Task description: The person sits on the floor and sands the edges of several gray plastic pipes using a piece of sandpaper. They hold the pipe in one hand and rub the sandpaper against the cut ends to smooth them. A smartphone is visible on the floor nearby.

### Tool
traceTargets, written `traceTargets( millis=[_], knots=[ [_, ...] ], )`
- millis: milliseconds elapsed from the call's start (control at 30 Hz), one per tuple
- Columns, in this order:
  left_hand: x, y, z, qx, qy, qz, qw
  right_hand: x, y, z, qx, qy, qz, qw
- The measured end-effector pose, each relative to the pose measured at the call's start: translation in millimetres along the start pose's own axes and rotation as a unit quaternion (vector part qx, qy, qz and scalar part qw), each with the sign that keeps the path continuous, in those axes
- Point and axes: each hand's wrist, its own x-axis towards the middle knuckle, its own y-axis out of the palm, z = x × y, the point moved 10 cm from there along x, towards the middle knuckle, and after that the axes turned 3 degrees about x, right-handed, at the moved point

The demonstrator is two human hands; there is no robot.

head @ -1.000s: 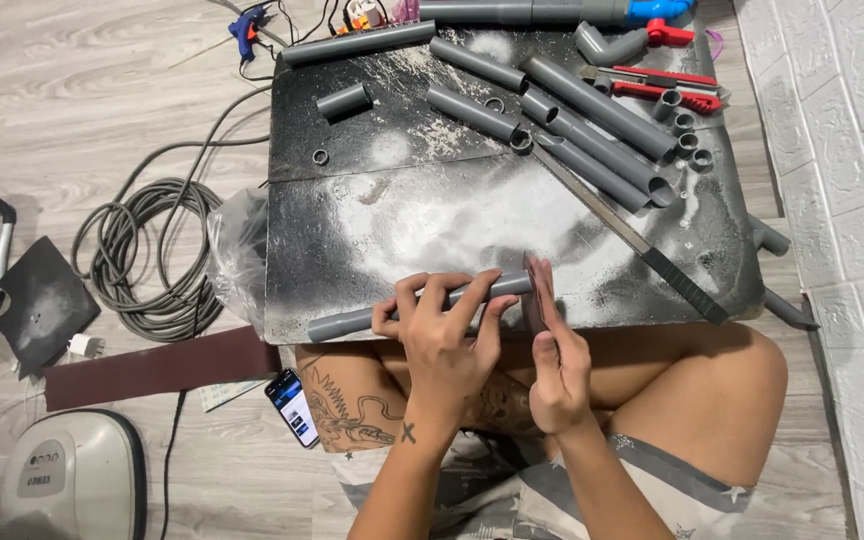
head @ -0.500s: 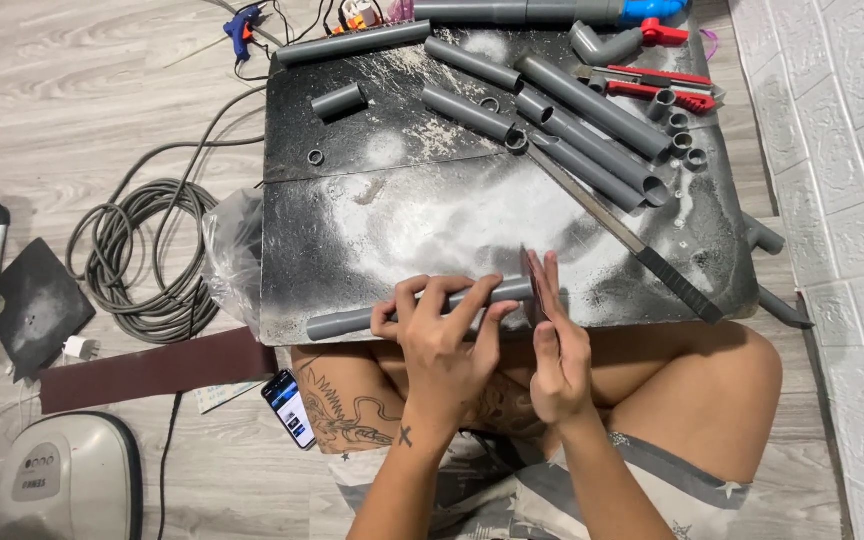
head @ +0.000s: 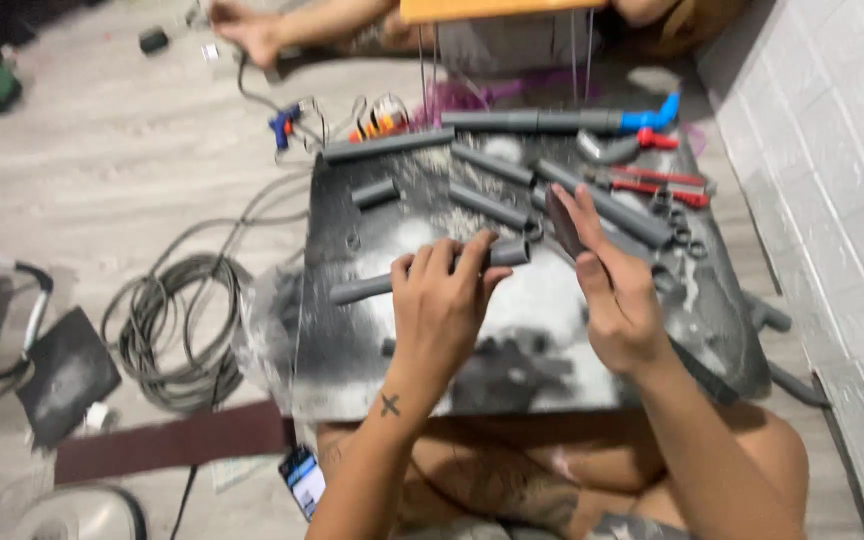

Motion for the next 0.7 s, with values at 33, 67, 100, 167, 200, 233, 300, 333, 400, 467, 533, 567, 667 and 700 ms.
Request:
traceTargets(
  millis=[33, 67, 100, 167, 200, 233, 300, 333, 400, 467, 533, 567, 667, 700],
  knots=[
    [12, 8, 10, 0.0, 0.007, -0.008, 1.0, 17, 0, -3, -0.002, -0.009, -0.005, 1.0],
    [25, 17, 17, -0.008, 0.035, -0.014, 0.999, 34, 3, -2, -0.027, -0.037, 0.002, 0.999],
    [35, 26, 23, -0.015, 0.062, -0.018, 0.998, 49, 7, -2, -0.052, -0.062, 0.009, 0.997],
    [50, 43, 33, -0.021, 0.094, -0.013, 0.995, 68, 12, -7, -0.068, -0.1, 0.001, 0.993],
    [56, 54, 37, -0.028, 0.119, -0.001, 0.992, 77, 15, -7, -0.082, -0.13, -0.002, 0.988],
    [55, 58, 41, -0.026, 0.118, -0.005, 0.993, 77, 20, -12, -0.082, -0.134, 0.0, 0.988],
    [52, 70, 53, -0.035, 0.096, -0.007, 0.995, 74, 26, -16, -0.074, -0.179, -0.014, 0.981],
    [43, 82, 61, -0.035, 0.096, -0.009, 0.995, 71, 29, -22, -0.076, -0.181, -0.013, 0.98],
    [23, 108, 85, 0.014, 0.053, -0.016, 0.998, 60, 40, -36, -0.11, -0.192, 0.004, 0.975],
    [22, 105, 84, 0.03, 0.039, -0.027, 0.998, 54, 43, -55, -0.134, -0.192, 0.01, 0.972],
    [16, 99, 88, 0.052, 0.02, -0.039, 0.998, 49, 53, -70, -0.153, -0.195, 0.022, 0.969],
    [13, 100, 90, 0.044, 0.009, -0.041, 0.998, 46, 56, -74, -0.161, -0.214, 0.024, 0.963],
    [16, 95, 89, 0.035, -0.008, -0.045, 0.998, 38, 66, -77, -0.176, -0.244, 0.036, 0.953],
    [17, 94, 88, 0.032, -0.01, -0.044, 0.998, 33, 69, -77, -0.184, -0.253, 0.042, 0.949]
  ],
)
